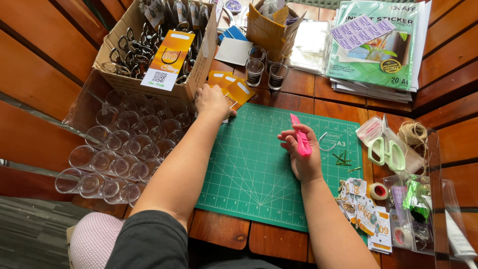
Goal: The person uses a pink utility knife to cut a rectangular hole into a yellow paper tag on a green cutting mat. They carefully trace the outline of the hole and then remove the cut piece.
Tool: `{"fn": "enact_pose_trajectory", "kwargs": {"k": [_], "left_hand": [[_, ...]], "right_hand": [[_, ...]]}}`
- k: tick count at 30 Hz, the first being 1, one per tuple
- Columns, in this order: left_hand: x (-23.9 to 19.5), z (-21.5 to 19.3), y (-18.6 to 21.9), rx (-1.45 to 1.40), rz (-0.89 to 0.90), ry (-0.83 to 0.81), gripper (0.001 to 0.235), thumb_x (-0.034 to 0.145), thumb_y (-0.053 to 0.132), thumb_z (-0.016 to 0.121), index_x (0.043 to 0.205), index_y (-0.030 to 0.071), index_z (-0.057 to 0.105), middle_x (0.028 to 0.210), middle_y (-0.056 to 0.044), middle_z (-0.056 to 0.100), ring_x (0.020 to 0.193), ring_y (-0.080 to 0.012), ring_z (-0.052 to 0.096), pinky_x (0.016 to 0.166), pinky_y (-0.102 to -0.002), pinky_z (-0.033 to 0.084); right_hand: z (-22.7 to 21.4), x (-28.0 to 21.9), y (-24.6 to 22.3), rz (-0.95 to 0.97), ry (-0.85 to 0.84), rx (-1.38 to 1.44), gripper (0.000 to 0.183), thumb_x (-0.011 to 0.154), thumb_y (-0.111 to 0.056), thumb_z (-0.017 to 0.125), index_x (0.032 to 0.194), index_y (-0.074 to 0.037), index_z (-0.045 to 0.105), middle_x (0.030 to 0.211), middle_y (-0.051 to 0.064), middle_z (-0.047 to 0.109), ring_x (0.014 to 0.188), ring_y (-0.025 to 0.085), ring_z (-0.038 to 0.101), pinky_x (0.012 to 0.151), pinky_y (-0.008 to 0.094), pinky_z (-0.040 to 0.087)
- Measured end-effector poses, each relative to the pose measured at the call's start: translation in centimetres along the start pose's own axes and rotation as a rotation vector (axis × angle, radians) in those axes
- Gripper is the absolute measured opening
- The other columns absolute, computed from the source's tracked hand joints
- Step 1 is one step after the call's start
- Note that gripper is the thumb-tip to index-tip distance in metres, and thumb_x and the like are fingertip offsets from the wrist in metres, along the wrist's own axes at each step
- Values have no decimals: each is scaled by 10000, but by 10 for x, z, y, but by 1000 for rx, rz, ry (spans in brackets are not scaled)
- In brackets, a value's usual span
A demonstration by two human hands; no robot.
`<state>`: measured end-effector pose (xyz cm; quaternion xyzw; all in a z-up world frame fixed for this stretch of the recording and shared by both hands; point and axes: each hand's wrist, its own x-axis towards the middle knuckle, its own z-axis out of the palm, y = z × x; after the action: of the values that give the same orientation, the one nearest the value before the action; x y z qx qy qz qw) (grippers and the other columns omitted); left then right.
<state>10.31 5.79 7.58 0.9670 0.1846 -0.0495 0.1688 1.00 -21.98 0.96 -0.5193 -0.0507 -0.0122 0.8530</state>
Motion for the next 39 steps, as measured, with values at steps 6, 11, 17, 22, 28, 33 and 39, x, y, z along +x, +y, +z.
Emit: {"fn": "enact_pose_trajectory", "kwargs": {"k": [6, 11, 17, 22, 28, 33, 39], "left_hand": [[-18, -10, -1, -45, 62, 90, 389, 837, 212, 770, 1180, 88, 636, 1242, -122, 572, 1225, -356, 582, 994, -538, 530], [18, 11, -15, -282, -79, 86, 224, 765, 262, 856, 931, 256, 706, 1031, 3, 678, 1084, -300, 685, 884, -483, 584], [-5, -24, -7, -380, -150, 46, 212, 764, 257, 918, 915, 266, 769, 1008, -15, 736, 1130, -291, 691, 942, -456, 565], [-6, -23, -8, -416, -136, 45, 174, 782, 251, 900, 908, 270, 781, 1007, -35, 761, 1131, -298, 702, 942, -425, 567], [11, 0, -25, -133, 5, 137, 83, 844, 276, 806, 904, 221, 790, 898, -108, 750, 995, -348, 740, 860, -475, 614], [19, 19, -32, 0, 75, 171, 203, 896, 249, 725, 1009, 84, 762, 929, -134, 757, 981, -354, 748, 890, -471, 607], [-10, -12, -15, -260, -65, 185, 48, 830, 317, 736, 835, 282, 768, 892, -37, 746, 955, -328, 742, 838, -436, 608]], "right_hand": [[0, 0, -1, -7, 6, 22, 366, 937, -100, 733, 1259, -84, 560, 1012, 186, 748, 940, 286, 776, 781, 292, 667], [-11, 4, 12, -25, -6, 71, 320, 929, -61, 741, 1194, -54, 562, 925, 208, 730, 856, 297, 775, 775, 342, 676], [-11, 4, 10, -19, -8, 84, 295, 945, -86, 731, 1178, -51, 552, 882, 203, 721, 782, 263, 773, 771, 336, 678], [-9, 3, 8, 4, 0, 97, 278, 955, -101, 724, 1170, -49, 554, 862, 212, 721, 758, 268, 770, 770, 348, 678], [-6, 4, 3, 5, -2, 95, 255, 992, -147, 684, 1187, -53, 548, 857, 204, 720, 754, 253, 770, 762, 329, 673], [-3, 3, -1, 26, 0, 104, 232, 1014, -165, 656, 1191, -56, 552, 858, 195, 719, 757, 251, 772, 757, 326, 675], [-9, 6, 5, 42, 4, 109, 247, 1021, -254, 648, 1176, -86, 554, 865, 209, 720, 765, 257, 772, 764, 327, 672]]}}
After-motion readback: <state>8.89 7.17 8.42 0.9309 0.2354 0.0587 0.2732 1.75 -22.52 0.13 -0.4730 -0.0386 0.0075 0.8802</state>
